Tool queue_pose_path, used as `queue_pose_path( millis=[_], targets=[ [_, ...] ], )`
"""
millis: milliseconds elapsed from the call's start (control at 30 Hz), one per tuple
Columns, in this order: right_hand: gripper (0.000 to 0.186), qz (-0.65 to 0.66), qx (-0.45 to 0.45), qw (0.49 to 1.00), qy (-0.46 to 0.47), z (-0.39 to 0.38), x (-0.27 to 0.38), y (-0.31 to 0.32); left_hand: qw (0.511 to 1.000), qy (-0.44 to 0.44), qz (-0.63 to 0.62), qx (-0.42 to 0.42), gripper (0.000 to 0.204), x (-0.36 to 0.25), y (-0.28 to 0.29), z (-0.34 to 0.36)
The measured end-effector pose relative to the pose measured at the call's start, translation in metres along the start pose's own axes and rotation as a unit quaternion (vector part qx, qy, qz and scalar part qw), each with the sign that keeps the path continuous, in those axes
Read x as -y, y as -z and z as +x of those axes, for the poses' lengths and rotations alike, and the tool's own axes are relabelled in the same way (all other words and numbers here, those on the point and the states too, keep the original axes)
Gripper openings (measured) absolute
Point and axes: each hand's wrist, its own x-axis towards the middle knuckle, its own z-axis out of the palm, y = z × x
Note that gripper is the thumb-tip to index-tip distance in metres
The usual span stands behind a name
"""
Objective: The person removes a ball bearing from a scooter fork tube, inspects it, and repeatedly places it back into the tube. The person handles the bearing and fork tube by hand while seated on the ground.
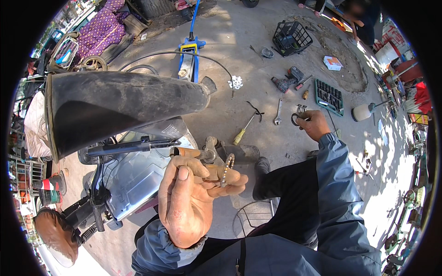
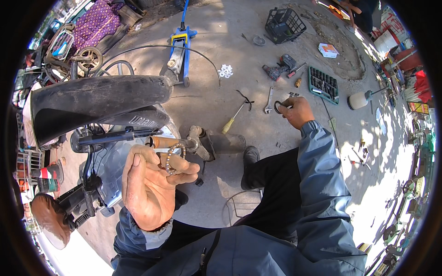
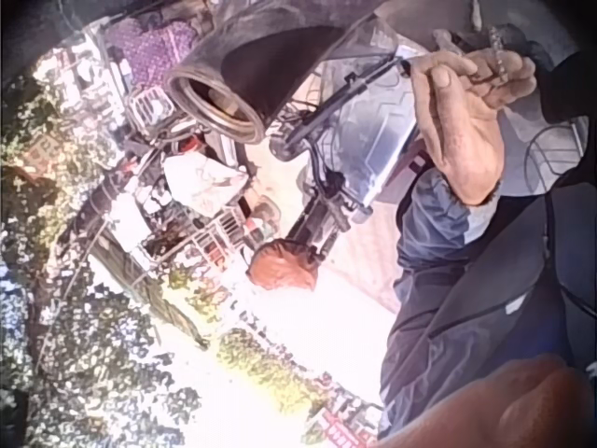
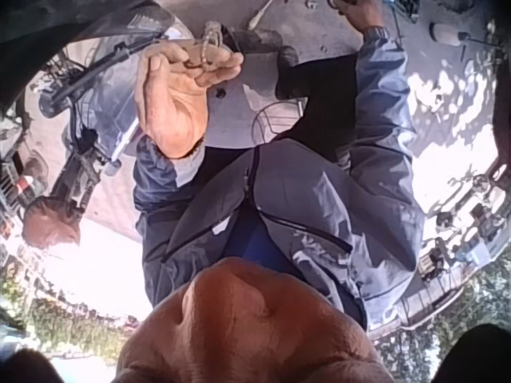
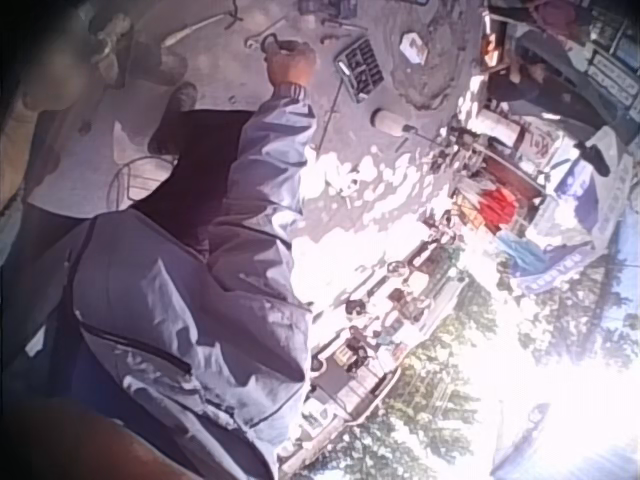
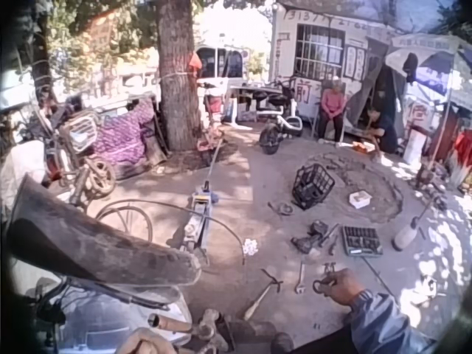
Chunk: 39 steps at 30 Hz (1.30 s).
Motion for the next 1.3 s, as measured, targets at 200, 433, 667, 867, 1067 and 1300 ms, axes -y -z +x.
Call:
queue_pose_path(
  millis=[200, 433, 667, 867, 1067, 1300],
  targets=[
    [0.030, -0.005, 0.001, 1.000, 0.003, 0.001, -0.002, 0.000, 0.999, 0.004, 0.036, 0.006, 0.031, 0.001, 0.000, 0.001],
    [0.031, -0.003, 0.004, 1.000, -0.002, 0.001, -0.001, 0.001, 0.999, 0.028, -0.022, 0.019, 0.041, 0.000, 0.000, 0.002],
    [0.031, -0.007, 0.003, 1.000, 0.000, -0.001, 0.006, 0.002, 0.998, 0.040, -0.031, -0.029, 0.031, 0.008, 0.004, 0.005],
    [0.031, -0.003, -0.002, 1.000, 0.010, -0.001, 0.000, 0.002, 0.987, 0.112, -0.104, -0.049, 0.025, 0.009, 0.012, 0.009],
    [0.032, 0.005, -0.006, 1.000, 0.010, -0.001, 0.003, 0.001, 0.991, 0.129, -0.003, -0.018, 0.025, 0.012, 0.020, 0.012],
    [0.032, -0.011, -0.005, 1.000, 0.020, 0.000, 0.001, 0.002, 0.733, -0.025, 0.540, 0.412, 0.018, 0.030, -0.002, -0.009]
  ],
)
